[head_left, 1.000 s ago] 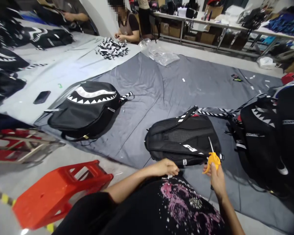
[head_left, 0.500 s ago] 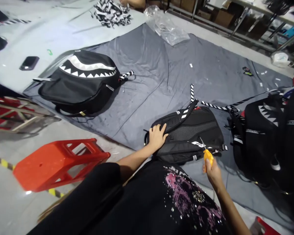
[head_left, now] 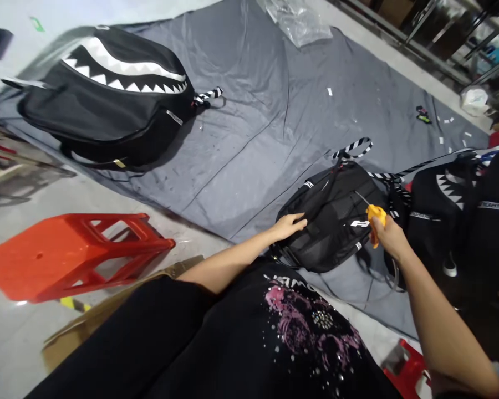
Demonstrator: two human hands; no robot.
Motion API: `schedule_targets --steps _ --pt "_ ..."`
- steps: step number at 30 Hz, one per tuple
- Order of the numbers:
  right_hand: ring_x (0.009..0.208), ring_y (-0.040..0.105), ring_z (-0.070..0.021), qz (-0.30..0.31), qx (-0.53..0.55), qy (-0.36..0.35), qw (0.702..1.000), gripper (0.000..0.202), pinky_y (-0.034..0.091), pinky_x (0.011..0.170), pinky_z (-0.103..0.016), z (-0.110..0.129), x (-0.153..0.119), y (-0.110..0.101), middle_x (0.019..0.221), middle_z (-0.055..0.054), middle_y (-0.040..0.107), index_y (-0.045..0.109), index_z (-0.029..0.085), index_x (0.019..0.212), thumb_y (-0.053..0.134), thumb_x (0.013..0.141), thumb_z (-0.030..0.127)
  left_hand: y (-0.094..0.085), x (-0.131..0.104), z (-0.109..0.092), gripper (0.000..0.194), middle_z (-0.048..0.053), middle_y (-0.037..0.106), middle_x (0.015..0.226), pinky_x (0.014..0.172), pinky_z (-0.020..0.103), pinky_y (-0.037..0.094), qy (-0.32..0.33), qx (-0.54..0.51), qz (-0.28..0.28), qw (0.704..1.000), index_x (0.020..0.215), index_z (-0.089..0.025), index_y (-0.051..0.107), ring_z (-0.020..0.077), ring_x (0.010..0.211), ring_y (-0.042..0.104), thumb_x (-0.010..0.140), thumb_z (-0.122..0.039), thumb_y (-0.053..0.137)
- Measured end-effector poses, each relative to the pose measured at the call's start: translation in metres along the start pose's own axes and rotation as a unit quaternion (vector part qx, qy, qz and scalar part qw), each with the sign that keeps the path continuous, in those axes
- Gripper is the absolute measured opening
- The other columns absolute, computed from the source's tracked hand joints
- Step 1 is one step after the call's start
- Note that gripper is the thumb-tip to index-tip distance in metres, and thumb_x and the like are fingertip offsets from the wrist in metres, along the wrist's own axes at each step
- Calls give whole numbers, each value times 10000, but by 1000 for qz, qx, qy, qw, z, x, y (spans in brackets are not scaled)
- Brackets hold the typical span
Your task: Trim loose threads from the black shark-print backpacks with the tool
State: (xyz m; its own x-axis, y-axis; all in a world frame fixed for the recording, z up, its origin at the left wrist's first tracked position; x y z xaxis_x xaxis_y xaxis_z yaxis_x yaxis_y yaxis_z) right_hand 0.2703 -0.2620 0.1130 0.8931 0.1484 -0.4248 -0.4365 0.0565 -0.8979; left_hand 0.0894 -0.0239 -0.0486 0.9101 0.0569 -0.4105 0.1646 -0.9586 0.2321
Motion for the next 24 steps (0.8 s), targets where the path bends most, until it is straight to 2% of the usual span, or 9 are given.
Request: schedule_targets --steps 3,7,8,10,12,15,18,22,24 --pt "851 674 -271 -13 -141 -32 989 429 452 701 -305 29 8 -6 924 -177 702 536 92 1170 401 960 442 12 17 9 658 174 716 1062 768 288 546 -62 -101 10 993 1128 -100 626 192 867 708 895 -670 394" --pt "924 669 -271 131 -211 -148 957 398 448 744 -291 53 -17 20 995 -166 698 546 123 1201 466 948 420 9 33 23 670 164 739 864 635 262 552 -206 -195 4 959 982 -101 642 182 698 710 945 -629 231" --pt "924 670 -266 138 -214 -156 954 391 448 741 -283 54 -24 20 996 -156 700 546 136 1204 466 949 422 8 35 26 669 156 736 816 618 259 550 -235 -205 0 950 960 -100 641 182 672 706 953 -612 210" --pt "918 672 -275 85 -233 -128 960 401 446 716 -285 55 -31 9 999 -168 696 538 133 1204 435 962 436 7 39 30 689 150 723 734 578 254 542 -264 -202 -3 943 924 -89 640 182 622 693 963 -587 165" --pt "900 675 -287 47 -255 -115 959 414 438 685 -289 59 -34 -2 984 -180 696 531 126 1196 409 970 451 8 41 31 699 146 706 677 535 244 525 -278 -195 -1 941 894 -80 641 178 577 677 968 -574 152" --pt "871 680 -283 66 -268 -156 948 411 420 650 -279 70 -33 -4 946 -158 705 533 148 1189 405 969 471 10 41 29 697 135 693 648 503 226 503 -282 -180 2 942 847 -80 644 163 552 661 973 -562 156" --pt "837 682 -284 29 -281 -145 948 437 404 620 -279 73 -32 -5 921 -163 704 525 139 1200 380 974 483 10 40 27 689 132 694 662 515 220 503 -274 -161 0 948 810 -90 641 156 569 660 978 -551 158" --pt "848 681 -258 110 -260 -203 938 394 415 647 -267 78 -45 9 942 -132 709 547 165 1180 406 970 468 9 40 25 657 124 685 659 509 232 493 -247 -114 -21 962 822 -86 641 147 537 627 985 -526 180" --pt "837 678 -267 89 -274 -185 939 411 418 638 -274 77 -53 8 939 -146 705 541 149 1189 395 972 466 10 38 23 649 119 683 674 511 241 486 -223 -82 -41 970 903 -77 644 146 531 610 985 -523 180"
Point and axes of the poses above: each hand's wrist, its own x-axis towards the middle knuckle, its own y-axis out of the palm, z = x × y, the point moved 5 cm from there along x, towards the middle knuckle
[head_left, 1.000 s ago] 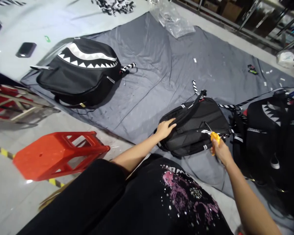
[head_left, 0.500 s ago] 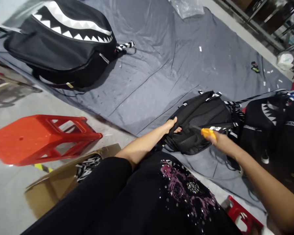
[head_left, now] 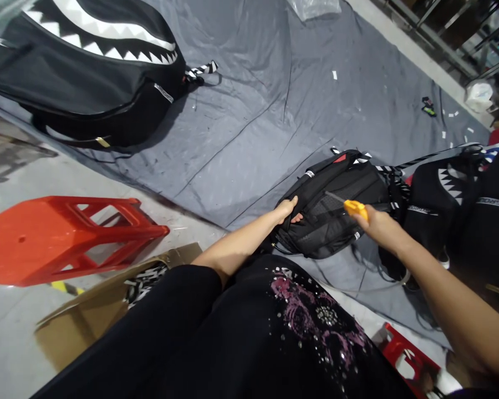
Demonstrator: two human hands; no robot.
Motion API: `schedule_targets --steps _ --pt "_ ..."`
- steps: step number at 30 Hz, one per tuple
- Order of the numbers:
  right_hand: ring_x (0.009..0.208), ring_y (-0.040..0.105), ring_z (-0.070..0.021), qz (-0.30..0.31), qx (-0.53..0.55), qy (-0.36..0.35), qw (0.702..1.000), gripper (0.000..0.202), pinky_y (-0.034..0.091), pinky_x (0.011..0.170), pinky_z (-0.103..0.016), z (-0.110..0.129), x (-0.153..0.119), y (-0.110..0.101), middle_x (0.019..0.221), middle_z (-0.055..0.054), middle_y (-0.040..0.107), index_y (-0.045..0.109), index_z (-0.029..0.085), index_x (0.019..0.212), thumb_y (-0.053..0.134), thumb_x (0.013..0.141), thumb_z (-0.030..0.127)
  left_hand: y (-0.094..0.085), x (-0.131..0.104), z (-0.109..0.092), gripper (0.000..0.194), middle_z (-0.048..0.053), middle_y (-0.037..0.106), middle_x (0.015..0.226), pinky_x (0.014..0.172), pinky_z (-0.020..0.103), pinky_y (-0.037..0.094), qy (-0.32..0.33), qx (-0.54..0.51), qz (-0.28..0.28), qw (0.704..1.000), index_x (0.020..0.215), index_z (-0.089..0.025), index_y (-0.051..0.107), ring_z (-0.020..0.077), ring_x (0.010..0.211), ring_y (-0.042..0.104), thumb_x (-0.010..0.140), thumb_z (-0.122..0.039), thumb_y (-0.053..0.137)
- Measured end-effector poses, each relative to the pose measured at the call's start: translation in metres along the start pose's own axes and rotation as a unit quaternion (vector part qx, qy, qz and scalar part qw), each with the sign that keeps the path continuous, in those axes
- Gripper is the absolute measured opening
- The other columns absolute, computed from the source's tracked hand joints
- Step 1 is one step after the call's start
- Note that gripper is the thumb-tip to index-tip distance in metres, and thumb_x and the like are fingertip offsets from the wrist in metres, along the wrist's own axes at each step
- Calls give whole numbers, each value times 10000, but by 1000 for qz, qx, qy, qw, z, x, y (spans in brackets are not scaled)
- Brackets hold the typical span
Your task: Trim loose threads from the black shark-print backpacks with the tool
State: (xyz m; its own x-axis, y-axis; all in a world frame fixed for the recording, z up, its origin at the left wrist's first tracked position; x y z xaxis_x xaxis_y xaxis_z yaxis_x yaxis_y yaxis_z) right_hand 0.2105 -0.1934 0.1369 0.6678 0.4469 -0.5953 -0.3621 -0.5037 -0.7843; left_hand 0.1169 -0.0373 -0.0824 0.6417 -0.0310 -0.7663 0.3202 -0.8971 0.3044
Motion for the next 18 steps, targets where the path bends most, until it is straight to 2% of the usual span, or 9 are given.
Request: schedule_targets --steps 2,4,6,8,10,13,14,16,18 --pt "830 676 -264 16 11 -8 1000 415 428 646 -279 2 -9 2 936 -140 706 544 153 1183 394 968 475 2 -7 -1 628 117 695 745 562 259 500 33 31 -24 999 1055 -81 625 160 595 627 981 -537 200" --pt "855 674 -250 63 47 -43 996 409 445 687 -280 -5 -15 4 970 -121 707 557 179 1174 412 955 492 5 -18 -3 554 105 704 947 713 287 522 79 60 -45 994 1245 -154 556 186 802 662 956 -565 321" --pt "891 667 -259 63 56 -6 996 453 452 723 -295 -36 -12 -3 1009 -134 701 559 177 1189 417 943 530 11 -32 -8 552 80 640 1175 895 341 483 163 148 -80 972 1384 -273 448 224 1054 615 920 -571 432" --pt "917 656 -302 10 15 107 994 534 449 733 -334 -87 -6 -18 1021 -194 685 545 130 1215 387 942 561 18 -47 -14 583 92 576 1259 969 414 433 240 281 -130 920 1456 -321 351 271 1161 553 926 -550 430" --pt "934 643 -343 -17 -29 195 980 587 440 731 -375 -134 -5 -29 1038 -252 662 534 88 1219 335 950 569 26 -61 -18 611 154 550 1262 952 473 423 273 398 -195 854 1497 -261 289 321 1161 537 948 -514 383" --pt "926 643 -347 2 -43 207 977 584 437 728 -382 -160 -15 -25 1042 -257 656 516 83 1238 324 951 554 48 -80 -24 698 221 377 1447 1013 515 348 340 482 -252 767 1516 -191 239 376 1295 401 923 -483 463" --pt "915 647 -331 17 -34 184 982 554 440 729 -368 -157 -21 -19 1029 -235 665 522 96 1230 342 950 540 62 -86 -25 725 214 292 1509 1048 516 308 385 502 -238 737 1516 -190 234 380 1345 333 908 -487 494" --pt "886 657 -295 49 -7 132 990 484 447 727 -339 -141 -35 -5 994 -180 683 548 129 1192 382 945 511 94 -92 -20 783 185 191 1567 1084 496 268 453 535 -161 695 1510 -197 249 369 1388 257 867 -529 551" --pt "854 663 -278 63 5 114 991 447 452 711 -326 -130 -52 6 960 -147 692 569 149 1162 396 943 499 124 -87 -9 863 194 217 1559 1061 481 301 445 571 -77 686 1499 -185 277 367 1356 300 803 -550 633"
Point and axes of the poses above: each hand's wrist, its own x-axis towards the middle knuckle, its own y-axis out of the palm, z = x × y, the point moved 5 cm from there along x, towards the middle knuckle
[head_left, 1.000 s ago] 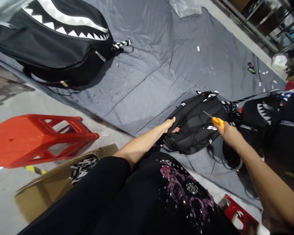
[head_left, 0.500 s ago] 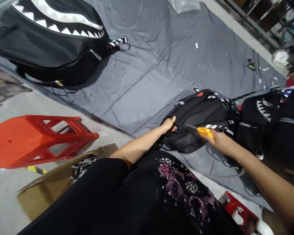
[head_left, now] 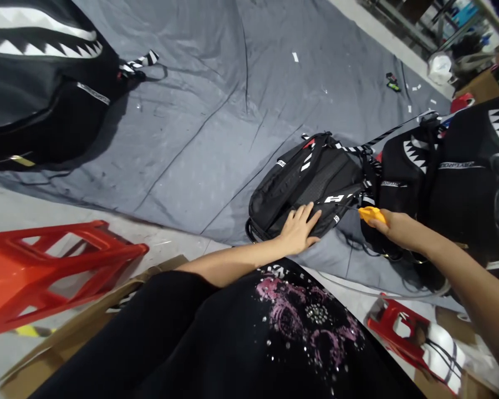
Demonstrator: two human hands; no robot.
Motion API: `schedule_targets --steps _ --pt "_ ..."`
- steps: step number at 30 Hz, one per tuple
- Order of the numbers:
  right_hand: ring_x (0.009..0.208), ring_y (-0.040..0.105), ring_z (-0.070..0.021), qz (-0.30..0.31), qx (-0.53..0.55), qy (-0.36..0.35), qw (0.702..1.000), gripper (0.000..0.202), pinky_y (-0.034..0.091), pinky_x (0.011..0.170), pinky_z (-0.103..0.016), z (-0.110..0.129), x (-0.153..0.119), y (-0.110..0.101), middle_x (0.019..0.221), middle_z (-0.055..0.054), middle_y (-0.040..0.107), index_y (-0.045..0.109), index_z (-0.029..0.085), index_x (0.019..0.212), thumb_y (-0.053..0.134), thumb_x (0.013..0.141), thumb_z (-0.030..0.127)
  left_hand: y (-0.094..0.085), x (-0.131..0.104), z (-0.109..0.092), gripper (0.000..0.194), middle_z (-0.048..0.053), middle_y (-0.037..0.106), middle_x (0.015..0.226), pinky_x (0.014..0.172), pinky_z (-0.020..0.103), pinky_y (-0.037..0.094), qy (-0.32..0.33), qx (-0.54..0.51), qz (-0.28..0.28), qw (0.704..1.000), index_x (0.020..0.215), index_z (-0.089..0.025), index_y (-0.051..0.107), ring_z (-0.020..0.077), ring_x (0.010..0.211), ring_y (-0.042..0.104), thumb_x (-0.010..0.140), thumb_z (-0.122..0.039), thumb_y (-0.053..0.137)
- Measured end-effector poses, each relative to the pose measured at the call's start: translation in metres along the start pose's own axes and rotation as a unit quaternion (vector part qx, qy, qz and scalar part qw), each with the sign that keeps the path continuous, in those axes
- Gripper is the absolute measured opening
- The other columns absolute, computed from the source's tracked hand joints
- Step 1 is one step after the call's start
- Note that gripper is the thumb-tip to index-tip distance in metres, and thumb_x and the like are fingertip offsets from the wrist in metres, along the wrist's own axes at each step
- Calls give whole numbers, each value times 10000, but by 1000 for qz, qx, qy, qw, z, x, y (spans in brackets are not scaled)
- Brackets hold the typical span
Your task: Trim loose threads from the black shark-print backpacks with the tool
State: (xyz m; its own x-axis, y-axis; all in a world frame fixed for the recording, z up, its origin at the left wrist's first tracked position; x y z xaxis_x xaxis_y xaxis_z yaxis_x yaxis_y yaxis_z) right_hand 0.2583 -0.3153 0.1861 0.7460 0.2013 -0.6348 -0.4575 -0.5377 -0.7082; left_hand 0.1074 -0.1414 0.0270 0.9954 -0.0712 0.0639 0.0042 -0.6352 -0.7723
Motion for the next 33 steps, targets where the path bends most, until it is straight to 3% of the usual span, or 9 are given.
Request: schedule_targets --steps 4,9,13,15,19,23,25,30,33 --pt "810 662 -285 -9 -22 55 998 462 452 675 -333 -9 -28 18 908 -156 695 579 135 1151 411 938 509 37 20 -16 960 243 369 1455 973 478 391 -57 9 122 991 1490 -160 300 380 1238 418 695 -379 790" --pt "720 654 -216 51 106 -8 993 405 450 642 -284 -16 -39 42 890 -93 705 587 181 1161 438 938 485 41 27 0 605 194 438 1430 1030 481 391 -145 -171 90 970 1431 -207 421 345 1272 442 858 -258 608" --pt "837 655 -299 -101 34 97 990 529 434 666 -330 -44 -16 21 939 -220 678 551 74 1189 385 954 517 42 15 36 406 116 688 1051 777 359 547 -284 -513 68 808 1252 -209 561 244 952 668 957 -449 419" --pt "860 652 -322 -134 30 109 985 587 425 662 -345 -48 -5 14 963 -249 666 536 63 1205 338 959 558 42 11 45 434 94 702 897 632 324 554 -310 -543 78 776 1212 -182 559 221 798 695 975 -476 345" --pt "855 658 -283 -66 67 38 995 496 425 675 -308 -36 5 22 958 -186 682 548 117 1204 437 945 525 41 7 40 402 90 689 1049 722 315 558 -307 -513 52 800 1310 -206 508 202 943 671 986 -373 339" --pt "840 657 -324 -139 31 106 984 574 409 647 -337 -45 -9 17 946 -254 665 539 69 1196 380 953 564 31 9 -4 490 59 363 1524 1076 486 359 -145 -256 0 956 1390 -342 470 295 1359 356 906 -365 542" --pt "808 659 -322 -119 18 96 988 545 403 628 -336 -45 -20 26 908 -235 671 547 87 1170 384 951 558 31 7 -25 550 75 252 1577 1081 556 308 -82 -151 42 984 1390 -345 475 352 1382 288 860 -392 611" --pt "739 660 -314 -66 60 95 991 483 404 578 -327 -32 -63 80 818 -149 681 533 157 1161 379 938 557 -14 -9 -3 547 112 307 1544 1123 486 286 -95 -184 -72 976 1393 -254 470 316 1385 302 896 -473 531" --pt "712 668 -310 -47 132 91 986 471 406 558 -325 -11 -91 124 757 -137 679 516 163 1170 359 945 546 -37 -27 64 458 96 458 1433 1111 380 347 -284 -356 -179 872 1352 -237 458 233 1351 385 934 -422 485"
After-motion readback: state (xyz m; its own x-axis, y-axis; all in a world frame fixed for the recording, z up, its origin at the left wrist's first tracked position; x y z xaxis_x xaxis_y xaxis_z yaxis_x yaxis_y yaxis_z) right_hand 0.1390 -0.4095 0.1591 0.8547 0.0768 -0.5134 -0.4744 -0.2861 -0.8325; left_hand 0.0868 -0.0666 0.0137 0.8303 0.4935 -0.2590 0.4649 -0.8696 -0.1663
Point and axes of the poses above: each hand's wrist, its own x-axis towards the middle knuckle, its own y-axis out of the palm, z = x × y, the point moved 5 cm from there along x, towards the middle knuckle
